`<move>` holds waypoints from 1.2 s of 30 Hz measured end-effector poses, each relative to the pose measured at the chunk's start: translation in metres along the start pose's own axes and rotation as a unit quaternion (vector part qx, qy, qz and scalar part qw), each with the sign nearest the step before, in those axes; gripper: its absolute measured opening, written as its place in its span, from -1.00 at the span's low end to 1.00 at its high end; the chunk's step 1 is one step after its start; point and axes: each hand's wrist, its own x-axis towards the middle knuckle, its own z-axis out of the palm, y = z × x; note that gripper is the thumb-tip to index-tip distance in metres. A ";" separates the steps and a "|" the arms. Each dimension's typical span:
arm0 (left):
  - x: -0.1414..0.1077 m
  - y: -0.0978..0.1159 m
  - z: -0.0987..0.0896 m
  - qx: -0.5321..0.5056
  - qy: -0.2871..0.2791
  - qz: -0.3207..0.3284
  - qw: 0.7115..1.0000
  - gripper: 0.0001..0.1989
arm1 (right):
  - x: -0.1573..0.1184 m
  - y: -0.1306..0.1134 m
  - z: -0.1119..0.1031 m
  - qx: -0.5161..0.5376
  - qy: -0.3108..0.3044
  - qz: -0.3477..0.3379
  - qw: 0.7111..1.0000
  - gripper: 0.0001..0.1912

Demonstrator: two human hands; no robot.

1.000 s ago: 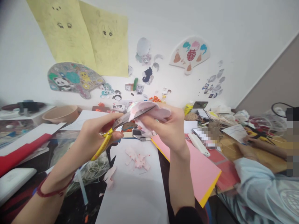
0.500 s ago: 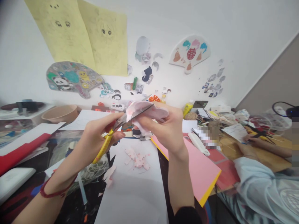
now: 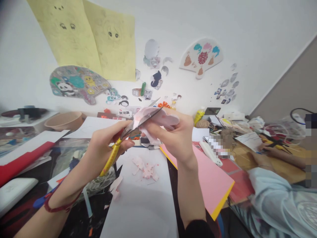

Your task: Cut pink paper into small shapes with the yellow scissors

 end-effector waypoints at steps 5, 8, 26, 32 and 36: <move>0.001 0.002 -0.004 0.018 -0.017 -0.006 1.000 -0.58 | 0.001 -0.001 -0.002 0.019 -0.016 -0.010 1.000 -0.71; 0.000 0.001 -0.005 0.021 -0.020 -0.006 1.000 -0.60 | 0.002 -0.001 -0.003 0.017 -0.013 -0.016 1.000 -0.70; -0.001 0.003 -0.009 0.003 -0.037 -0.019 0.999 -0.72 | 0.000 -0.005 -0.008 -0.009 -0.016 0.010 1.000 -0.74; -0.001 0.002 -0.011 0.011 -0.046 -0.008 0.999 -0.74 | -0.002 -0.011 -0.015 -0.062 -0.027 0.026 0.997 -0.80; -0.001 0.002 -0.011 0.024 -0.044 -0.010 0.999 -0.72 | -0.002 -0.014 -0.020 -0.087 -0.036 0.022 0.995 -0.81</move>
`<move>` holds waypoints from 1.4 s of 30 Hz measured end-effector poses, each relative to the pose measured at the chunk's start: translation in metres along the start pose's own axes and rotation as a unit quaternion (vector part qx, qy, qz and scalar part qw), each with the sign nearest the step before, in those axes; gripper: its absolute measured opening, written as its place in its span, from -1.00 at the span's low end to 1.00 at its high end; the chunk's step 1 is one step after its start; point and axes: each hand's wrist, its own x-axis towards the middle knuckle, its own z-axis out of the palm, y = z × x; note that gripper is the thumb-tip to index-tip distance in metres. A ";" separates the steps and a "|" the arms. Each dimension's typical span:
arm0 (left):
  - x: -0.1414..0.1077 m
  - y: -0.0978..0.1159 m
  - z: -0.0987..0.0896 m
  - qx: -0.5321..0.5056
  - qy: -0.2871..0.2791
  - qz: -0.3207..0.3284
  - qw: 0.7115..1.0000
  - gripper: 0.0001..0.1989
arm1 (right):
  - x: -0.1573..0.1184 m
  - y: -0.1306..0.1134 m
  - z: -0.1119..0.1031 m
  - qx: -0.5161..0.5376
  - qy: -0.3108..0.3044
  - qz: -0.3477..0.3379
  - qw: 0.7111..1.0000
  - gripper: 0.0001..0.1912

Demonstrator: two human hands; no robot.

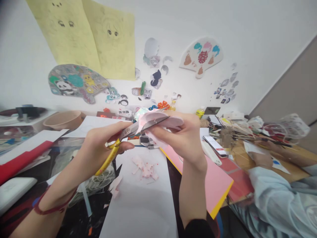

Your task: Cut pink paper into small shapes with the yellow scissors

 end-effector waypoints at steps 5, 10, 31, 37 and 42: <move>0.000 0.002 -0.001 0.007 -0.013 -0.012 1.000 -0.69 | 0.000 -0.003 -0.002 -0.026 -0.006 0.013 1.000 -0.82; 0.000 0.002 -0.002 0.020 -0.021 -0.011 1.000 -0.65 | 0.000 -0.005 -0.004 -0.014 -0.017 0.023 0.999 -0.78; 0.000 -0.002 0.003 0.044 0.016 0.034 0.998 -0.61 | 0.000 -0.006 -0.002 -0.001 0.006 0.060 0.998 -0.77; 0.000 -0.003 0.004 0.037 0.017 0.025 0.999 -0.61 | -0.001 -0.006 -0.003 -0.006 -0.004 0.065 0.998 -0.79; 0.000 -0.003 0.005 0.035 0.017 0.018 0.999 -0.61 | -0.001 -0.005 -0.004 -0.009 -0.008 0.063 0.998 -0.79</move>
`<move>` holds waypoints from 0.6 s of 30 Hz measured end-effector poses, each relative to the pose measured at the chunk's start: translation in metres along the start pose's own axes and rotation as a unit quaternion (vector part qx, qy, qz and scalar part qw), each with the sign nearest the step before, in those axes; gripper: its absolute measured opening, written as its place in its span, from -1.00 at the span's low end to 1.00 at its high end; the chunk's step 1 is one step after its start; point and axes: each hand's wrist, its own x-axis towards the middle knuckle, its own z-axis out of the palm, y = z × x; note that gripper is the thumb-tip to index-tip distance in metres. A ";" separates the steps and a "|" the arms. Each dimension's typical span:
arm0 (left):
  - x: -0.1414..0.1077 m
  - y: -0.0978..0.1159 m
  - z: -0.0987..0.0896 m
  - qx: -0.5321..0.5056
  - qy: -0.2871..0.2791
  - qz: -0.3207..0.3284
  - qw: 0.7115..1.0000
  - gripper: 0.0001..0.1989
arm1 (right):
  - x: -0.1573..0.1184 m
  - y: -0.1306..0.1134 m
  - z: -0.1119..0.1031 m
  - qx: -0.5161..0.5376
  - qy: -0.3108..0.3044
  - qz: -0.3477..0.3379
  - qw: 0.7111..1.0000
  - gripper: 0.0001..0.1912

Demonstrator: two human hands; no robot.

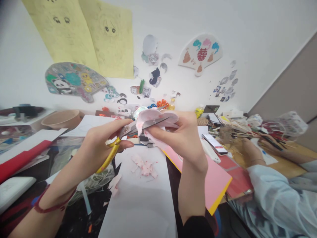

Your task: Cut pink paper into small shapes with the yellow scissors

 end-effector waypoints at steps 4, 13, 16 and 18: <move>0.001 0.001 -0.001 0.006 -0.006 -0.002 1.000 -0.60 | 0.000 0.000 0.000 0.002 -0.006 -0.007 1.000 -0.77; 0.001 0.001 -0.001 -0.012 -0.012 -0.017 1.000 -0.64 | 0.000 0.000 0.002 0.003 0.015 0.007 1.000 -0.82; 0.001 0.001 0.000 -0.019 -0.012 -0.024 0.999 -0.64 | 0.000 0.002 0.005 0.019 0.013 0.025 0.999 -0.82; 0.001 0.001 0.001 -0.024 -0.009 -0.038 0.999 -0.65 | 0.002 0.005 0.007 0.039 0.000 0.029 0.999 -0.84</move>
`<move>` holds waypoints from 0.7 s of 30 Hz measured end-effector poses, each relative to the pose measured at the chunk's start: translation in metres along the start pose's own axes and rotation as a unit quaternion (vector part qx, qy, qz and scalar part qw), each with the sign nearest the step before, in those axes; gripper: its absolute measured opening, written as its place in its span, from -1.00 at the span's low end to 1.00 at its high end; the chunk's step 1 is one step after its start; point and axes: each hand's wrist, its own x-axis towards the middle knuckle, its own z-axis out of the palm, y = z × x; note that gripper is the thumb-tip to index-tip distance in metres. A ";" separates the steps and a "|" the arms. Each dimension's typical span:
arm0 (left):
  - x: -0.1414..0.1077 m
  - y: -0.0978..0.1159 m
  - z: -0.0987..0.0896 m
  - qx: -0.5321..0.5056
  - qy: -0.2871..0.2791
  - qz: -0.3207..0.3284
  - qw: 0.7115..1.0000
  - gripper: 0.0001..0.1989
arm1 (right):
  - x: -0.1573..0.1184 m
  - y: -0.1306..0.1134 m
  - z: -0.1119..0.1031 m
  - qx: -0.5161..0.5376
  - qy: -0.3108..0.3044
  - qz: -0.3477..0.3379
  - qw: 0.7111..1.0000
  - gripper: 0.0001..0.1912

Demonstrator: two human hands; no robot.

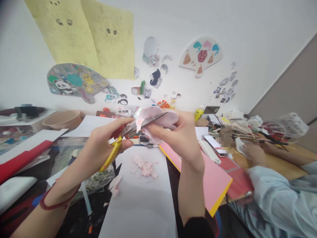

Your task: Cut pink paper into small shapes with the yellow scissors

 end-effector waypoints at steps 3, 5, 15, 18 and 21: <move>0.001 -0.002 0.003 -0.017 0.012 -0.016 1.000 -0.63 | 0.003 0.004 0.001 0.020 -0.018 -0.003 1.000 -0.91; 0.002 -0.004 0.005 -0.032 0.023 -0.019 0.999 -0.58 | 0.005 0.006 0.000 0.012 -0.030 -0.007 0.999 -0.93; 0.003 -0.006 0.007 -0.040 0.037 -0.033 0.998 -0.48 | 0.006 0.009 0.000 -0.032 0.004 -0.035 0.999 -0.92; 0.002 -0.005 0.007 -0.023 0.031 -0.053 0.998 -0.53 | 0.007 0.012 0.001 -0.039 -0.006 -0.033 0.999 -0.88; 0.002 -0.004 0.006 0.005 0.036 -0.059 0.998 -0.58 | 0.009 0.012 0.002 -0.053 -0.004 -0.031 0.998 -0.91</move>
